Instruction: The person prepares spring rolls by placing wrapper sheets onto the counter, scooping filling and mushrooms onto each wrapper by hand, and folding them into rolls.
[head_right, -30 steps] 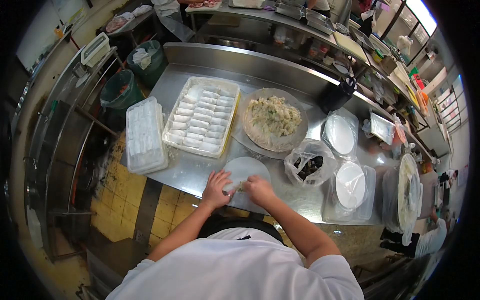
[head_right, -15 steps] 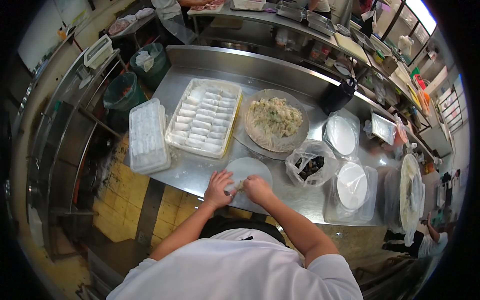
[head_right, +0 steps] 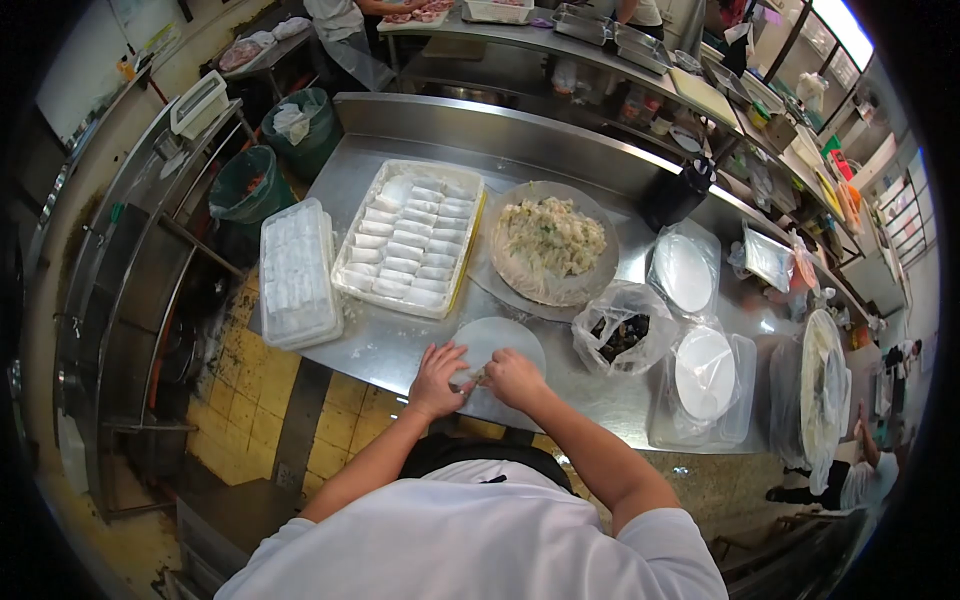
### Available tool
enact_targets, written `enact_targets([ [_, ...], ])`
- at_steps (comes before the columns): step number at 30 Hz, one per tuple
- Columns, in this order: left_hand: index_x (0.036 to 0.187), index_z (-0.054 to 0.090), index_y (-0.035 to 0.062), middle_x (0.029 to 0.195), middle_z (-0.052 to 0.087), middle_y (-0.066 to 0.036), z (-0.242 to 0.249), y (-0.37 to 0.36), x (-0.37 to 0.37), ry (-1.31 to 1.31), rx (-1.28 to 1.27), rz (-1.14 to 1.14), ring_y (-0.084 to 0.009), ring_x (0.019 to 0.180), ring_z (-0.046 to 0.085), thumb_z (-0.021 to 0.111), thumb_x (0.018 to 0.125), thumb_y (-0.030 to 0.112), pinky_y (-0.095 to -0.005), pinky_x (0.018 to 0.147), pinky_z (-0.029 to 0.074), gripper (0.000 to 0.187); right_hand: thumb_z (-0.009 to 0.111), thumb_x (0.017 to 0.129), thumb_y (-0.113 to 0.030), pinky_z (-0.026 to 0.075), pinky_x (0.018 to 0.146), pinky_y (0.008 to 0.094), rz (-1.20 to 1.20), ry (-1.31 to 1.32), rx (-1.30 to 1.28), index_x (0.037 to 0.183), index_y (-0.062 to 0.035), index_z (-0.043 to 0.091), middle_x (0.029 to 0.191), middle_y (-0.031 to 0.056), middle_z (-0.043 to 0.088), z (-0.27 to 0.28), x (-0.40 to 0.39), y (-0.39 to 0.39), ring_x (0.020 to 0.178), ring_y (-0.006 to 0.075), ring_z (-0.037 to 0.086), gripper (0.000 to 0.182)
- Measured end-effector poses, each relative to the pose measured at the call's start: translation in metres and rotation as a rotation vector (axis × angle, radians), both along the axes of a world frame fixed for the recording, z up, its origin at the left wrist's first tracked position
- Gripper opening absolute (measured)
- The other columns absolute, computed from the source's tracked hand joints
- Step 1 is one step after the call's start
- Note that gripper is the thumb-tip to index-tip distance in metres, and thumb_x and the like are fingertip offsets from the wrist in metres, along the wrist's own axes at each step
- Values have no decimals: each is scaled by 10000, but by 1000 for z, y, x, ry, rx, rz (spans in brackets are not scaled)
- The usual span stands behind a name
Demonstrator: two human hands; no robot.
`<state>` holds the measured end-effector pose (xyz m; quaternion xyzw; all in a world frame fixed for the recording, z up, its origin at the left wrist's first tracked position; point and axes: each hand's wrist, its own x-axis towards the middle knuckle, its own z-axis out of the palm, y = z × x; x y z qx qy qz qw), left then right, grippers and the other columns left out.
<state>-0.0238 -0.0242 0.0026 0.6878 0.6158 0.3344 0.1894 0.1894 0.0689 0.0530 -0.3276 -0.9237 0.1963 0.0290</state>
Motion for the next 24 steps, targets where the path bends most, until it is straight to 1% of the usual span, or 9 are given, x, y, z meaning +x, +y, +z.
enact_targets([
  [3,1112,730,105,1554,639,-99,0,0,0,6,4,0,-333,1540,494,861,797,216,-580,1328,280,359,780,877,-204,586,945,479,81,-35,10,945,-71,799,1021,141,714,-9,-5,4,1066,360,701,151],
  [6,1109,728,107,1550,641,-97,0,0,0,15,11,-2,-333,1537,496,863,796,220,-580,1326,284,359,757,832,-139,593,921,481,77,65,52,890,-52,783,992,146,705,-10,-2,2,1025,356,705,108],
  [9,1105,728,108,1545,644,-94,0,0,1,7,10,2,-331,1535,498,865,796,224,-580,1324,288,357,742,850,-139,589,929,494,-85,87,30,920,-40,776,989,165,702,-6,13,-3,1021,381,704,126],
  [12,1101,728,111,1542,646,-91,2,0,0,1,6,5,-331,1530,502,864,799,227,-581,1323,290,351,750,867,-133,593,923,499,-78,143,-50,979,-46,794,993,175,719,-6,26,2,1012,403,712,148],
  [15,1099,731,113,1540,647,-89,2,2,1,3,17,1,-334,1525,505,863,802,233,-580,1324,288,346,743,866,-121,600,908,507,-196,180,-49,1008,-40,797,1016,185,726,2,27,-4,1000,417,721,172],
  [18,1103,734,114,1538,650,-87,4,-1,1,2,13,-3,-338,1523,506,861,803,240,-581,1325,286,349,737,866,-107,602,913,509,-201,118,-49,1036,-37,800,1036,190,735,3,29,-9,1011,418,725,195],
  [20,1107,737,115,1536,652,-86,5,0,0,5,11,-1,-340,1523,506,861,802,242,-582,1326,284,353,750,861,-122,605,910,509,-221,144,-113,1060,-35,794,1047,193,733,-9,34,-4,1007,420,725,221],
  [21,1109,737,115,1535,653,-86,5,1,0,2,12,-2,-340,1523,507,861,802,242,-583,1326,284,355,757,859,-130,607,909,509,-230,157,-144,1072,-35,791,1053,194,732,-5,34,-2,1005,421,725,236],
  [24,1112,738,115,1528,658,-86,5,1,1,-2,13,-3,-340,1521,508,861,799,241,-585,1326,284,360,786,848,-168,605,930,505,-221,114,-97,1106,-38,782,1062,188,725,14,34,-4,1031,410,723,290],
])
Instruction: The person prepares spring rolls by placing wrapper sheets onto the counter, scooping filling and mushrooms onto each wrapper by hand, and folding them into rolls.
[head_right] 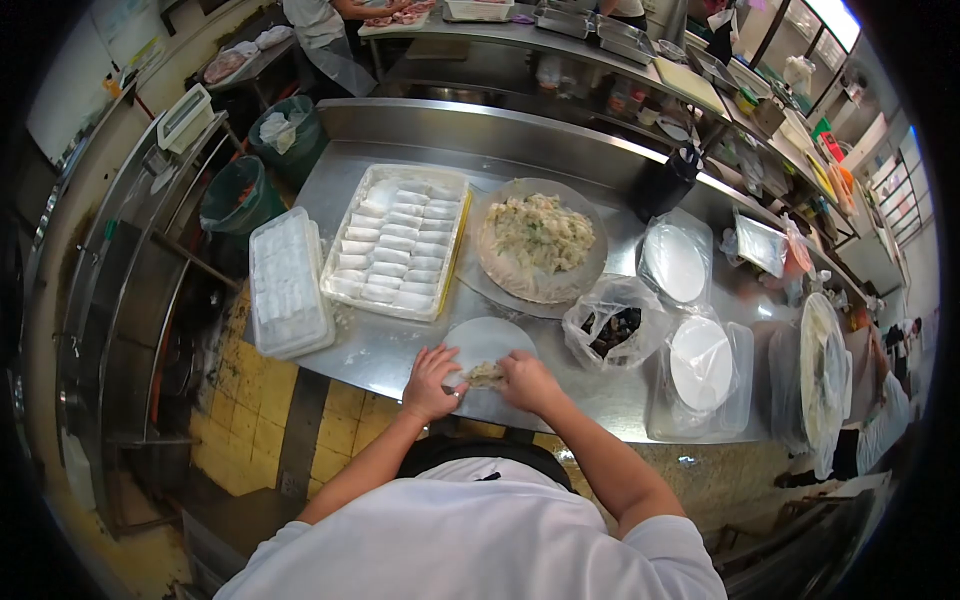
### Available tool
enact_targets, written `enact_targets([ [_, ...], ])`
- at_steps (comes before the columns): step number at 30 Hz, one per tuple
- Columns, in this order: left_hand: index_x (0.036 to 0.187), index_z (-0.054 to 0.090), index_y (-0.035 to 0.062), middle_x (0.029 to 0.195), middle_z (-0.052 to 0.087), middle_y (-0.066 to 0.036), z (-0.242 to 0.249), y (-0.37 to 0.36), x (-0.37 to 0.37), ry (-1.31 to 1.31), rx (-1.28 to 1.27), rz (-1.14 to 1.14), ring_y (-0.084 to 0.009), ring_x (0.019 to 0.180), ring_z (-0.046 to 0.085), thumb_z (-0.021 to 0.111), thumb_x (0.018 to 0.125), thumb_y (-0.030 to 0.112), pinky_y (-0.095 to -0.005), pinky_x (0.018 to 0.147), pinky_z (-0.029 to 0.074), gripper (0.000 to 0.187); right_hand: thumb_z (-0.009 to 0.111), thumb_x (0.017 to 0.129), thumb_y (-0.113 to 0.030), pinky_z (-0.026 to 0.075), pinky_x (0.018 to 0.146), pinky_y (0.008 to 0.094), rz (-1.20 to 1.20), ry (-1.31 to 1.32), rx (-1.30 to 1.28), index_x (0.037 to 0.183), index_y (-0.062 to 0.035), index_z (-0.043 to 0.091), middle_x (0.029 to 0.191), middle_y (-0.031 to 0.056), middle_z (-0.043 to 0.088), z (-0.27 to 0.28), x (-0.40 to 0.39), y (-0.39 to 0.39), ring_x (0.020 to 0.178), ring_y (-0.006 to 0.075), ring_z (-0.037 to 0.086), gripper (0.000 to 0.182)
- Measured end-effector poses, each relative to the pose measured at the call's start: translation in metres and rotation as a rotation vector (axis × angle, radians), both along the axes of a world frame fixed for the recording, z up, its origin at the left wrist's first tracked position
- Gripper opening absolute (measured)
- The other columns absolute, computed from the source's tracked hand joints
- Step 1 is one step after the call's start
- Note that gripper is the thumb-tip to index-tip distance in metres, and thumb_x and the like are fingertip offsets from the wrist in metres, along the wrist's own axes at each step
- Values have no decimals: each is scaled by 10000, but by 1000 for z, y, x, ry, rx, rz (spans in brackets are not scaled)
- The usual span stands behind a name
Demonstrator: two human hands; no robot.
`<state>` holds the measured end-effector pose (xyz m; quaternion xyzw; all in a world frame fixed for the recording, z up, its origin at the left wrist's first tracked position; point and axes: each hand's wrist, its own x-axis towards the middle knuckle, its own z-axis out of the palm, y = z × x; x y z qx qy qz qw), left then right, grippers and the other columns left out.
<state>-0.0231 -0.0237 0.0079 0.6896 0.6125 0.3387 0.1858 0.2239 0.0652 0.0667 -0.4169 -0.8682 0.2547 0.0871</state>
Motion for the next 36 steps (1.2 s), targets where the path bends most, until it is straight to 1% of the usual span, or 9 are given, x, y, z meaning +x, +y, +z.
enact_targets([
  [6,1108,733,115,1517,665,-90,-2,0,0,9,6,3,-341,1517,513,862,788,235,-589,1325,284,365,812,834,-204,591,973,509,99,-109,68,1093,-48,781,1072,162,715,-14,-5,-2,1123,379,700,304],
  [12,1109,730,117,1521,661,-90,-3,0,0,0,5,3,-341,1518,511,860,787,230,-591,1324,285,366,801,836,-186,595,949,502,49,-83,65,1024,-58,795,1052,155,715,-10,0,-4,1103,378,706,227],
  [15,1109,731,117,1526,657,-90,-3,1,-1,3,-5,3,-343,1520,508,858,789,233,-592,1325,284,362,790,831,-164,597,928,493,20,-22,63,1001,-45,799,1038,165,723,-4,-3,-1,1069,389,717,207],
  [18,1108,732,116,1530,654,-91,-5,1,0,4,-9,-3,-344,1522,505,855,793,237,-593,1326,281,359,774,833,-150,604,845,462,-150,128,-32,977,-26,799,976,171,746,2,-1,-1,915,381,732,192],
  [21,1108,734,113,1531,652,-94,-4,0,-1,3,-12,-1,-347,1522,504,852,796,240,-594,1327,280,357,757,854,-128,589,743,408,-306,238,-192,985,4,796,888,152,771,5,6,2,755,295,725,190],
  [24,1104,736,112,1526,656,-97,-4,1,0,-3,-8,-1,-352,1518,508,850,796,241,-594,1326,283,353,735,910,-109,564,686,356,-402,376,-304,1032,35,793,856,105,786,-4,13,4,716,174,689,197],
  [30,1098,739,110,1516,664,-100,-2,0,-1,-1,9,-5,-356,1513,515,849,789,235,-599,1322,290,351,728,982,-109,540,681,308,-488,475,-394,1055,63,783,865,46,773,15,4,9,751,95,652,194],
  [33,1104,739,110,1516,665,-100,-3,0,-1,6,12,-6,-355,1513,516,848,790,233,-599,1320,291,355,744,992,-114,528,680,293,-505,590,-255,1073,53,789,884,59,775,59,-10,20,735,101,648,192],
  [36,1114,740,113,1515,665,-98,-1,-1,-1,12,11,-7,-354,1511,519,849,793,231,-598,1318,294,358,763,941,-95,578,759,392,-484,459,124,990,19,800,957,156,771,108,-22,51,799,281,725,129],
])
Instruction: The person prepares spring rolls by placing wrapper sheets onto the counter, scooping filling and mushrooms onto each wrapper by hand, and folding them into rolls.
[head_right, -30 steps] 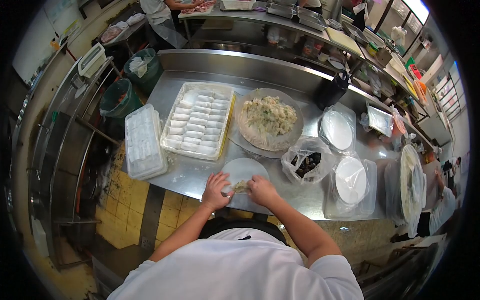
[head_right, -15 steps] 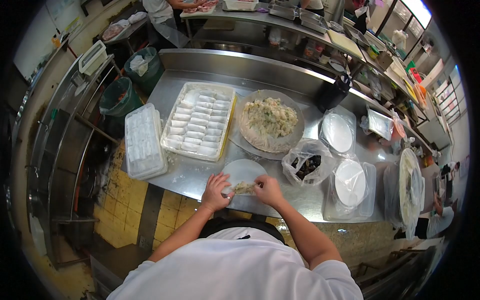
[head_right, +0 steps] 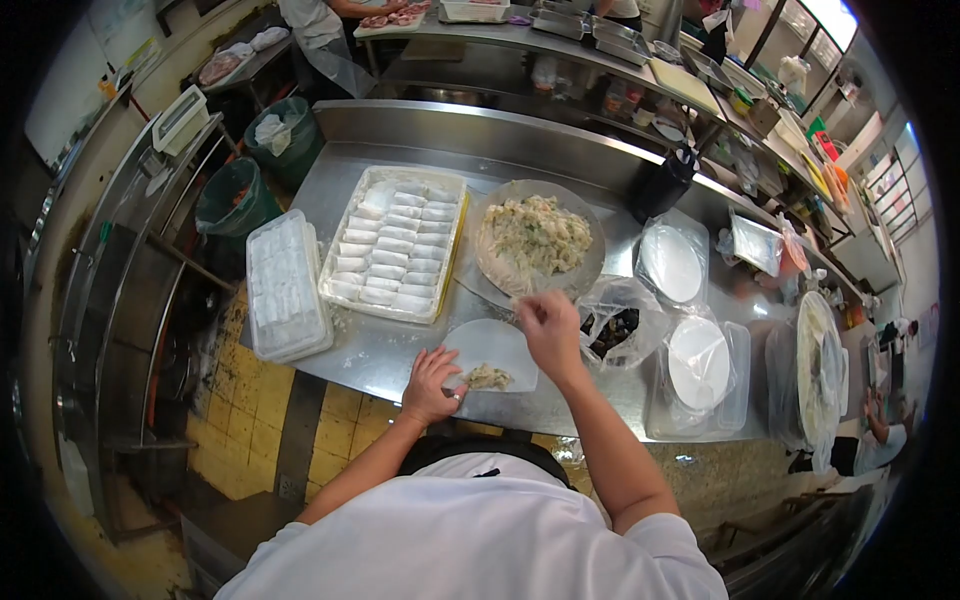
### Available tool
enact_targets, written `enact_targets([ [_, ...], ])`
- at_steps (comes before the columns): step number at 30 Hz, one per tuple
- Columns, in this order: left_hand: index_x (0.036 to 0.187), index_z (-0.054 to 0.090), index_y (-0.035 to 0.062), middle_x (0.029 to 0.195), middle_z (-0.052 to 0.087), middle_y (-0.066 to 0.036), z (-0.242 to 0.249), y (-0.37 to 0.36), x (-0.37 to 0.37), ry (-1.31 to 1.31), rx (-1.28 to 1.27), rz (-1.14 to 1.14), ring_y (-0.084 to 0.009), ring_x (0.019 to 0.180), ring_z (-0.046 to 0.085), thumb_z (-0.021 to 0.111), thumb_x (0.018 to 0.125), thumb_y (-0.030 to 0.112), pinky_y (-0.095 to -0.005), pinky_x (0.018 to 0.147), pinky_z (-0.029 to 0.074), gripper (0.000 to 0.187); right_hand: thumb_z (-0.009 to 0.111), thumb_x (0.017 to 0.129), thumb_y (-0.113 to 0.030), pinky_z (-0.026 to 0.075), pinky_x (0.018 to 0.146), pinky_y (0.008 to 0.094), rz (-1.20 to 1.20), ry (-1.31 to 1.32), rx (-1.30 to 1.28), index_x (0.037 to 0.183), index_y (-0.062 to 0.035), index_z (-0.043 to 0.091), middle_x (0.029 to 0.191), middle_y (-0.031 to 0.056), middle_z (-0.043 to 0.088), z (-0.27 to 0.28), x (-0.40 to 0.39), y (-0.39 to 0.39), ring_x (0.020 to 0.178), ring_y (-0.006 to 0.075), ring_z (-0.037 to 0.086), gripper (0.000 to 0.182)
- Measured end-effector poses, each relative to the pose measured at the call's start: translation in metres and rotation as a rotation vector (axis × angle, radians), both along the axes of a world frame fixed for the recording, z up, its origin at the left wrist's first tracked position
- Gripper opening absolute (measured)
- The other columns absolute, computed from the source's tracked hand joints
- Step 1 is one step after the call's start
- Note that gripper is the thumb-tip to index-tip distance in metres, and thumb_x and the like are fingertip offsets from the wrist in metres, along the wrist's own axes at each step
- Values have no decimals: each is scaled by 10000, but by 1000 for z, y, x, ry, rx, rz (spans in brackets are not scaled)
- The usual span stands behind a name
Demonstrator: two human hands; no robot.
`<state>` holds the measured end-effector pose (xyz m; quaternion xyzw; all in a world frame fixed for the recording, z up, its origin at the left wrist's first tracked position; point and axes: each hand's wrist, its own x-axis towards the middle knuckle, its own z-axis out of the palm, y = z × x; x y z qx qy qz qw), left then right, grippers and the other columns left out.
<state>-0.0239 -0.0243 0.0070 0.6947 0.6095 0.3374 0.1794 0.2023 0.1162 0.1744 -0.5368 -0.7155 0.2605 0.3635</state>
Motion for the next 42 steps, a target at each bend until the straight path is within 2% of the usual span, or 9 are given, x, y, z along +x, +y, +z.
enact_targets([
  [3,1122,742,116,1511,668,-97,3,0,1,0,5,-2,-356,1506,524,851,797,232,-597,1314,300,362,731,919,-59,589,850,456,-10,-149,292,1033,8,791,1039,170,754,-10,0,45,952,386,719,146],
  [7,1119,740,117,1502,671,-99,3,1,0,2,18,2,-360,1496,535,860,793,240,-597,1304,311,368,691,884,-44,576,950,527,-19,-331,300,1179,-24,758,1120,216,746,-38,3,44,1103,429,695,303],
  [13,1103,735,112,1495,678,-116,-2,1,4,34,32,18,-363,1484,549,861,775,242,-589,1301,317,375,736,897,-95,591,891,503,-49,-253,54,1124,-36,772,1078,187,762,-10,34,-47,1020,402,740,237],
  [19,1231,716,103,1499,677,-124,-3,2,5,37,22,15,-368,1485,551,829,776,237,-590,1311,301,487,762,895,-138,598,872,495,-411,-242,-92,1099,-18,799,1012,215,794,-19,149,-23,958,401,762,239],
  [23,1283,689,99,1502,674,-131,-2,2,7,54,30,12,-374,1485,551,828,775,233,-594,1308,302,543,756,878,-119,592,1001,487,-348,-394,-109,1218,-1,797,1143,264,794,-36,176,4,1056,431,770,362],
  [27,1293,679,93,1499,673,-135,-2,2,7,66,39,9,-383,1478,555,832,774,229,-601,1304,307,558,659,871,-69,564,1044,533,-231,-546,-227,1123,41,781,1144,292,767,-60,164,31,1099,463,737,301],
  [30,1288,677,92,1495,674,-134,-2,1,5,59,48,10,-386,1472,559,834,774,226,-606,1300,312,554,683,860,-91,575,1039,516,-211,-719,-392,1075,50,785,1166,285,766,-71,153,47,1118,462,735,277],
  [36,1294,684,99,1500,666,-106,-4,1,4,76,44,14,-355,1483,549,841,785,252,-588,1308,312,554,691,857,-116,606,987,484,-100,-848,-264,1023,36,805,1187,278,767,-103,162,58,1137,449,738,252],
  [42,1269,694,90,1487,679,-128,-3,2,5,65,51,13,-375,1469,562,822,782,246,-593,1302,315,527,685,863,-124,609,944,500,-184,-776,-378,1040,25,801,1033,245,790,-91,165,55,1024,438,765,259],
])
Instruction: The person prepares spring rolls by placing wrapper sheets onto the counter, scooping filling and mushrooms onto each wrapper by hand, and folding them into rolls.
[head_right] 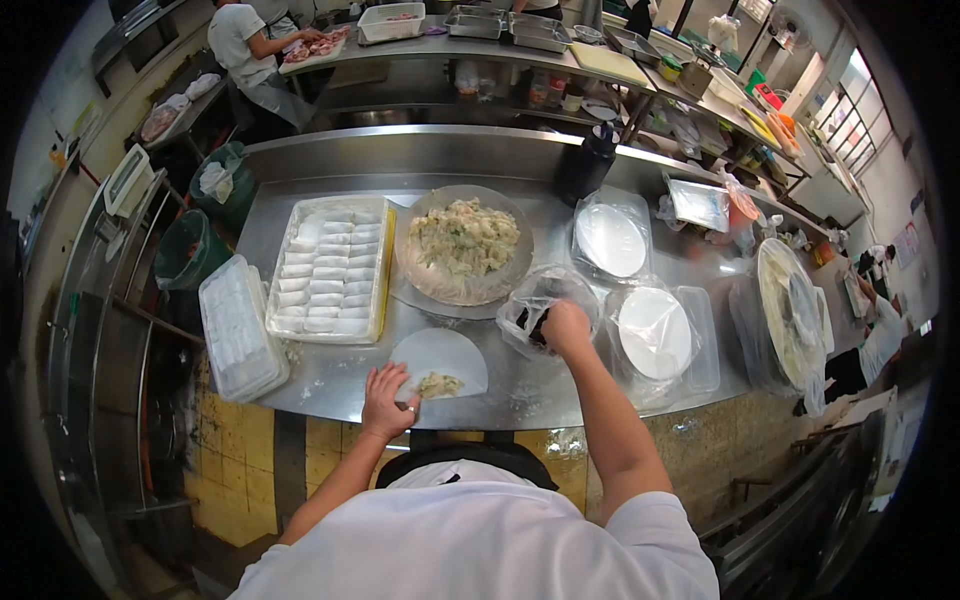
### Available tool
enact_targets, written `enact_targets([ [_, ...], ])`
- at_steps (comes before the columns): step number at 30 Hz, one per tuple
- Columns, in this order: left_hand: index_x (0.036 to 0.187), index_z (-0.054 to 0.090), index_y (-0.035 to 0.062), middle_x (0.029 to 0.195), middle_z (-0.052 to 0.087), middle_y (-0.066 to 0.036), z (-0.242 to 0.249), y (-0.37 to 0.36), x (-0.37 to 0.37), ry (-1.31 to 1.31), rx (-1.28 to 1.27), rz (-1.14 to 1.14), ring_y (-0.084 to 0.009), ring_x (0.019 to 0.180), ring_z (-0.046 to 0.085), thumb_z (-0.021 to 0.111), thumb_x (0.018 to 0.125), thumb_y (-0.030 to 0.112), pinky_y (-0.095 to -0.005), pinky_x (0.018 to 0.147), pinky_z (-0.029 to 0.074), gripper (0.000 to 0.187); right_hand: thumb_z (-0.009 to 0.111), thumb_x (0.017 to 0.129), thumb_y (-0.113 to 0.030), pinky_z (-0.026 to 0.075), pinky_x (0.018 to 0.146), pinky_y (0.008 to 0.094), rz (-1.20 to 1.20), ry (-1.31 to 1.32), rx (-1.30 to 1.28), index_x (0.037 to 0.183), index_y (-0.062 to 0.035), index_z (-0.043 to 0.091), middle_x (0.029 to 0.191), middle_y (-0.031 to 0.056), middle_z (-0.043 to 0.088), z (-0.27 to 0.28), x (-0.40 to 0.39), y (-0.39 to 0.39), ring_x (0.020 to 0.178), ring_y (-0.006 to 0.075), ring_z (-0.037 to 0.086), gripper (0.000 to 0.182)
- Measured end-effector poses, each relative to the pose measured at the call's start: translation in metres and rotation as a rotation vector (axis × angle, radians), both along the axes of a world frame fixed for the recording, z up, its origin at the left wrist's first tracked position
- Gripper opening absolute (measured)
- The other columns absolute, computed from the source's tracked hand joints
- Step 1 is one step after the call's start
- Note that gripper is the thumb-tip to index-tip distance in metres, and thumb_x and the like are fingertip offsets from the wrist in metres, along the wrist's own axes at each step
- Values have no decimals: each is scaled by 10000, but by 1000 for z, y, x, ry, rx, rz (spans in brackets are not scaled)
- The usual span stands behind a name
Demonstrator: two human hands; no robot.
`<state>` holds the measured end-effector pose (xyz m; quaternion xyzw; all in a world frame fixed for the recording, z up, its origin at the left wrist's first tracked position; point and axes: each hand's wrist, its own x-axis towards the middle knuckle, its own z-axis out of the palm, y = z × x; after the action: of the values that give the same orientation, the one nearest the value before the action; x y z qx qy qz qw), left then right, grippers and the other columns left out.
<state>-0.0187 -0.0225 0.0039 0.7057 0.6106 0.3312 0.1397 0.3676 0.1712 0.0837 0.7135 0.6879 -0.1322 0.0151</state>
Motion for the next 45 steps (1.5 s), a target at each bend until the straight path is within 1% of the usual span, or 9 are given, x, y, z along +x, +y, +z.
enact_targets([
  [6,1267,699,88,1479,686,-128,-1,0,0,-5,1,0,-378,1462,569,820,776,243,-595,1301,315,529,766,863,-77,630,830,426,-113,597,188,1104,22,769,945,184,792,41,6,-30,877,302,779,260],
  [9,1271,698,89,1483,682,-127,0,0,-1,-10,3,-1,-377,1466,566,821,776,239,-600,1299,315,531,784,898,-27,629,790,351,-273,1053,108,1147,36,754,939,129,783,60,2,-62,859,203,757,258],
  [13,1278,700,99,1503,669,-101,1,0,-1,17,-20,0,-347,1484,549,848,791,256,-591,1302,314,532,762,939,-18,641,763,329,-353,1461,-54,1175,91,732,958,132,776,65,-7,-104,840,181,750,262],
  [16,1283,698,98,1510,660,-106,2,-1,-2,-8,-21,-12,-346,1493,539,844,798,254,-593,1298,314,530,779,927,-30,637,745,323,-285,1376,-202,1194,83,736,967,126,783,65,-40,-131,819,180,751,293],
  [20,1296,691,96,1517,650,-118,-1,-1,-4,-9,-22,-24,-349,1503,525,838,807,252,-602,1297,310,534,795,924,-77,612,743,333,-112,889,-189,1154,17,790,938,123,810,54,-101,-141,831,173,772,248],
  [24,1298,693,95,1516,655,-122,-3,0,-4,-9,-21,-29,-358,1500,528,834,810,254,-598,1299,310,532,809,892,-121,616,832,378,172,782,-41,1111,-12,825,1001,188,825,18,-147,-138,883,271,789,246],
  [28,1299,698,100,1518,658,-119,-3,-1,-4,-29,-16,-26,-358,1499,530,832,813,256,-594,1304,306,528,815,852,-120,590,922,443,426,537,101,1061,-53,844,1000,146,791,-20,-163,-127,1000,349,716,222],
  [40,1305,694,108,1519,660,-103,-3,0,-4,-19,-24,-35,-351,1504,526,822,809,236,-592,1316,294,528,765,850,-111,572,932,458,670,500,245,907,-75,824,975,143,728,-17,-171,-115,1013,355,673,89],
  [45,1300,693,104,1520,658,-106,-2,0,-5,-12,-20,-33,-352,1505,524,825,808,230,-591,1315,295,525,770,865,-118,559,1003,468,695,399,-19,1098,-66,817,1068,149,732,-26,-164,-99,1108,376,668,244],
])
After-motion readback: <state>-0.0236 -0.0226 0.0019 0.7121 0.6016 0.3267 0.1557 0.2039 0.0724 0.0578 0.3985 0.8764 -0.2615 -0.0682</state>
